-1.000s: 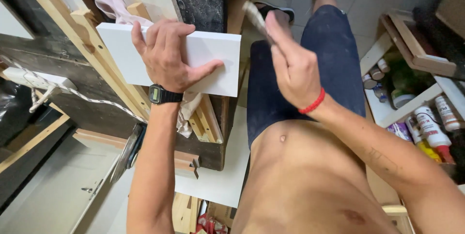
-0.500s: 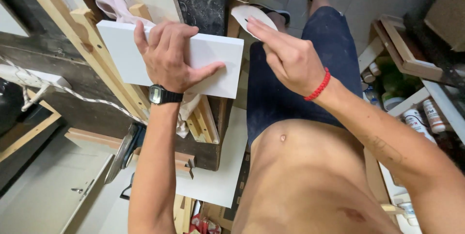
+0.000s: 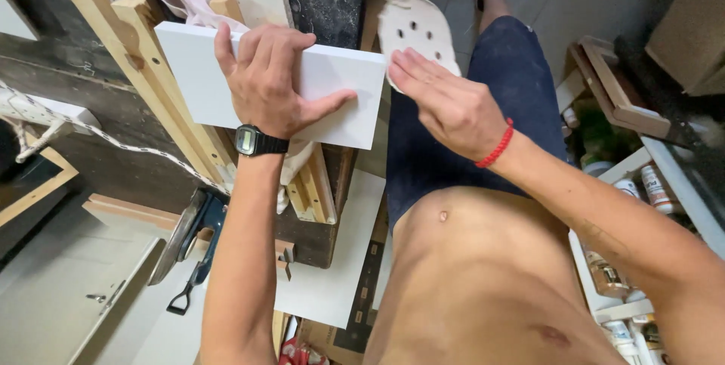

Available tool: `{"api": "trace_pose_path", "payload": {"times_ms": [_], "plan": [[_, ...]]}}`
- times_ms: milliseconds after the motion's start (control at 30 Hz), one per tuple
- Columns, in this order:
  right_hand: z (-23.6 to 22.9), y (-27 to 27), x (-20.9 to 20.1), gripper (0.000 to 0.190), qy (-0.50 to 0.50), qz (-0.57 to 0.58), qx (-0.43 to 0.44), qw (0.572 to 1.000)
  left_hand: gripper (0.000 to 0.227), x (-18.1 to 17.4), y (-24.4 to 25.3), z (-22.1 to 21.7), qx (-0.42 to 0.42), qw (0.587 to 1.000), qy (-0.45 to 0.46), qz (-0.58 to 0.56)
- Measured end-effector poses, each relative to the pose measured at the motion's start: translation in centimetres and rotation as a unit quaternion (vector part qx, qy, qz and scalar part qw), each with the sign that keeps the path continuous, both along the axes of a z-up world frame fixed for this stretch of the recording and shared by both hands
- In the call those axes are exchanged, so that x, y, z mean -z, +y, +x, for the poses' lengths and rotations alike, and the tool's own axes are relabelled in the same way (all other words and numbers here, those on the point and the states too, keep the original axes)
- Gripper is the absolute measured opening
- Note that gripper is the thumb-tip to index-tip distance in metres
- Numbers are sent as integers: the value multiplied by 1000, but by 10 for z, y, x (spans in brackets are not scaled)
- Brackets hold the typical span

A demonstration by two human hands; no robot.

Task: Trimming excess edge banding from a white board using a utility knife and smoothing the edges with a sanding disc.

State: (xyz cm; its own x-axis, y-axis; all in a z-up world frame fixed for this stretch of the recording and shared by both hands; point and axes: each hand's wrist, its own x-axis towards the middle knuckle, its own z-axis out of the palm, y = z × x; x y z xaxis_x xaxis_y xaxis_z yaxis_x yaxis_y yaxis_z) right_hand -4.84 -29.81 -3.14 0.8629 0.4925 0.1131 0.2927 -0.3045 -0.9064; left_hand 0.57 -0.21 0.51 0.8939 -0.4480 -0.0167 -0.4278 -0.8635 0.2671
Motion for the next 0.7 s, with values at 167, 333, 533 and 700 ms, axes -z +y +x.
{"api": "trace_pose_path", "payload": {"times_ms": [167,333,533,700], "plan": [[10,-10,-13,53,-35,-25,45,998,83,2,3,-2,0,1000,4,6],[20,15,-17,35,-185,-150,-30,971,74,-2,-1,0,1,1000,2,-2],[12,-32,-11,46,-132,-155,-34,979,81,2,5,-3,-6,1000,-2,-12],[30,13,-19,49,-180,-131,-33,974,82,4,3,0,-3,1000,-8,-17]]}}
